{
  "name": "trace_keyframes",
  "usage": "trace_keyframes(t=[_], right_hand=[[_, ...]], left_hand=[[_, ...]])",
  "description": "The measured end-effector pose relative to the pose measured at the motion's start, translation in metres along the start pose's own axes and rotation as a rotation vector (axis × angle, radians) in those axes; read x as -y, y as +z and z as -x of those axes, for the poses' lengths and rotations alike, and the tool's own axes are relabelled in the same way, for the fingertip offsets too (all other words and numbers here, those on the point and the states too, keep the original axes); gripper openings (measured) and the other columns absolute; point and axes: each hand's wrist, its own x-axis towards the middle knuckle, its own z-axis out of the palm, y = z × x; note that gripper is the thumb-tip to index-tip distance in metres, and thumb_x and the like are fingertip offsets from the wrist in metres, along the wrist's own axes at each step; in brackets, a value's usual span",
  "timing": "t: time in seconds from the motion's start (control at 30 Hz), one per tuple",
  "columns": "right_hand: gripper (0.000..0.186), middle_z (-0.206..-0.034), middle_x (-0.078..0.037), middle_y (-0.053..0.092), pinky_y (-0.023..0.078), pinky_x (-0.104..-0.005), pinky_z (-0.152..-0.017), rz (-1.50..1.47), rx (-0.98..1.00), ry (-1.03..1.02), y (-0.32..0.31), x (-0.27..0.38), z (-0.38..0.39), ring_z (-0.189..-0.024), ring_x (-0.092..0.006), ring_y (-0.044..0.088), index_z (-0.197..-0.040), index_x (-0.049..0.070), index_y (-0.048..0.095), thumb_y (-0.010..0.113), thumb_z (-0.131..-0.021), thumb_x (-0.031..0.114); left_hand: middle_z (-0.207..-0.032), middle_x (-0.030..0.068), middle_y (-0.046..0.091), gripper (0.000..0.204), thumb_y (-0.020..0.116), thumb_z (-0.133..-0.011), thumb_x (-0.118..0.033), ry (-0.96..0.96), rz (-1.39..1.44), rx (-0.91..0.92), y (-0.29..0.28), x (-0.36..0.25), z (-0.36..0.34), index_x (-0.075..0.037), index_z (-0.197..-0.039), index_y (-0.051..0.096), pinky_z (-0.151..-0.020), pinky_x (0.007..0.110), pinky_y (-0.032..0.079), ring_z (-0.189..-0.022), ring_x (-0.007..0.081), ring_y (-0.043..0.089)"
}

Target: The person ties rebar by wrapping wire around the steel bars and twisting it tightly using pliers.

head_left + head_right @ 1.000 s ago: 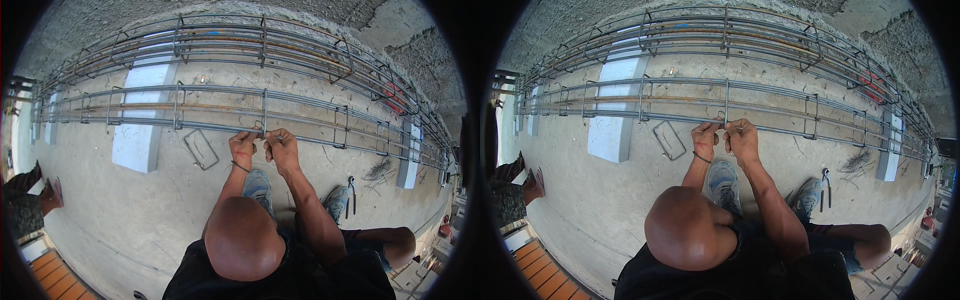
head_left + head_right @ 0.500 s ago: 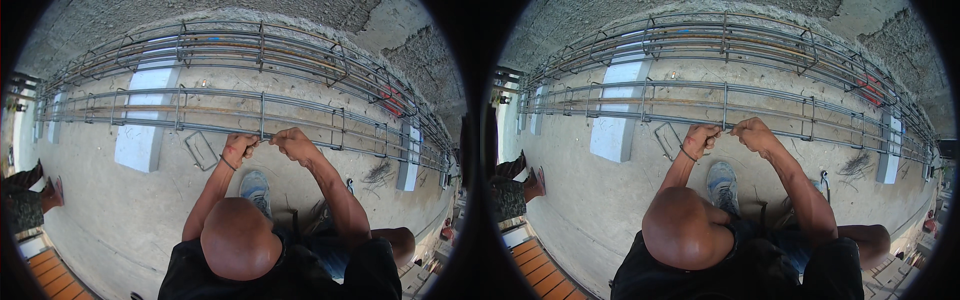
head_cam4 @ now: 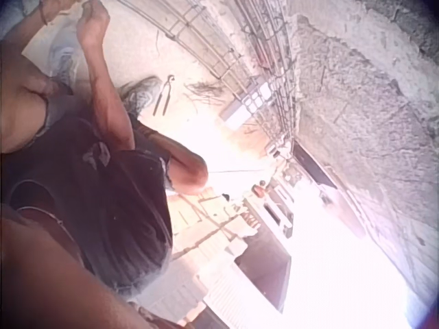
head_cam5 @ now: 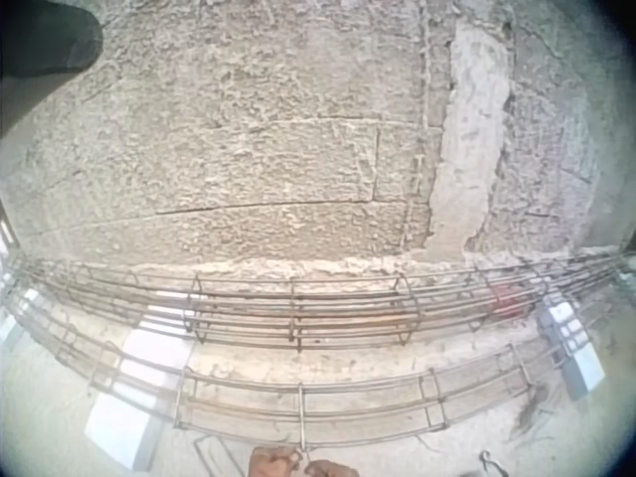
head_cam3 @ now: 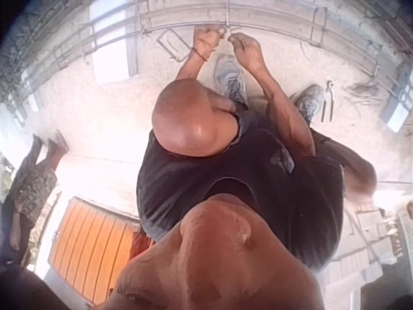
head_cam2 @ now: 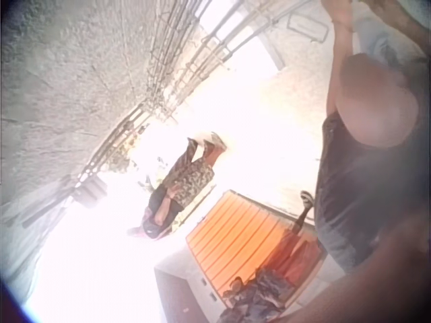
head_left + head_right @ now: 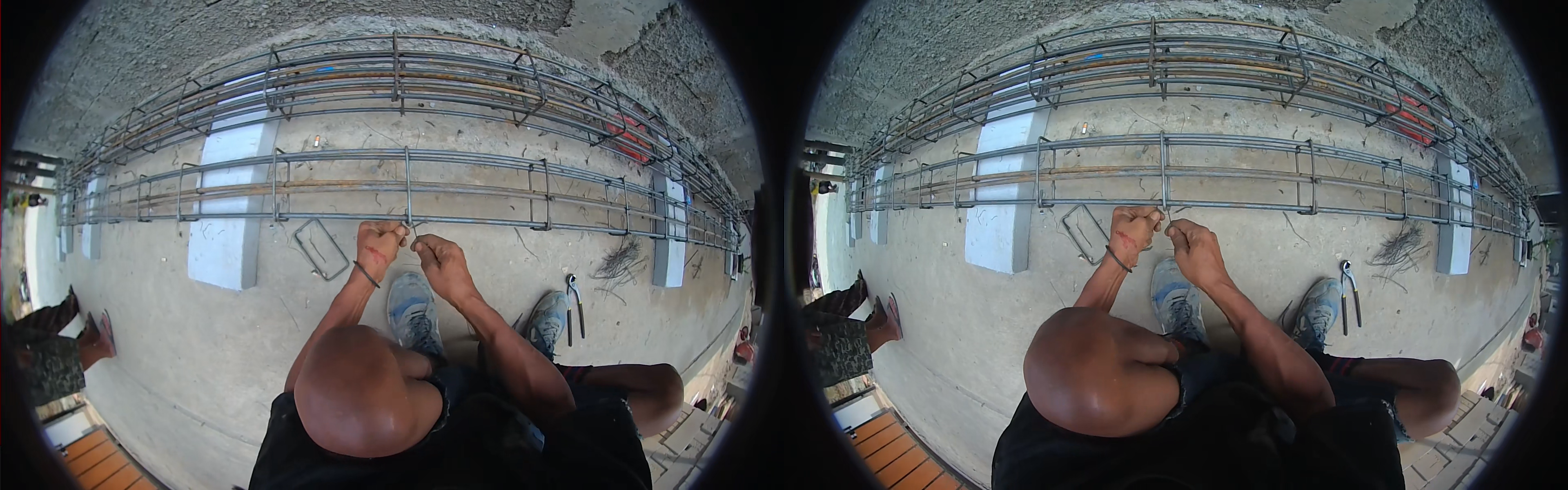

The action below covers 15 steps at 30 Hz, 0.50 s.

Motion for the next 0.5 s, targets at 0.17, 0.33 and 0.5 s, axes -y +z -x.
trace_keyframes(t=[0.17,0.33,0.5], right_hand=[[0.016,-0.072,-0.017,0.061,0.045,-0.0379,-0.064,-0.213,0.328,0.400,-0.037,0.024,-0.025,-0.069,-0.0284,0.060,-0.088,-0.001,0.061,0.049,-0.087,0.009],[0.015,-0.075,-0.017,0.063,0.047,-0.0410,-0.064,0.094,0.101,-0.058,-0.012,0.000,0.000,-0.069,-0.0359,0.061,-0.091,0.002,0.062,0.050,-0.086,0.009],[0.011,-0.069,-0.020,0.056,0.043,-0.0366,-0.057,0.137,0.022,-0.148,-0.005,0.000,0.002,-0.058,-0.0328,0.052,-0.089,0.000,0.059,0.052,-0.087,0.008]], left_hand=[[-0.059,0.0059,0.054,0.013,0.055,-0.084,-0.002,-0.168,0.153,0.069,-0.010,-0.011,0.001,0.004,-0.075,0.062,-0.033,0.022,0.024,-0.038,0.0049,0.036],[-0.059,0.0042,0.054,0.015,0.053,-0.085,-0.001,0.019,0.028,0.005,0.012,0.014,0.005,0.004,-0.074,0.063,-0.033,0.023,0.024,-0.039,0.0057,0.037],[-0.059,0.0054,0.057,0.017,0.053,-0.083,-0.001,0.237,-0.176,-0.046,0.006,0.030,0.000,0.004,-0.072,0.064,-0.037,0.024,0.030,-0.043,0.0079,0.043]])
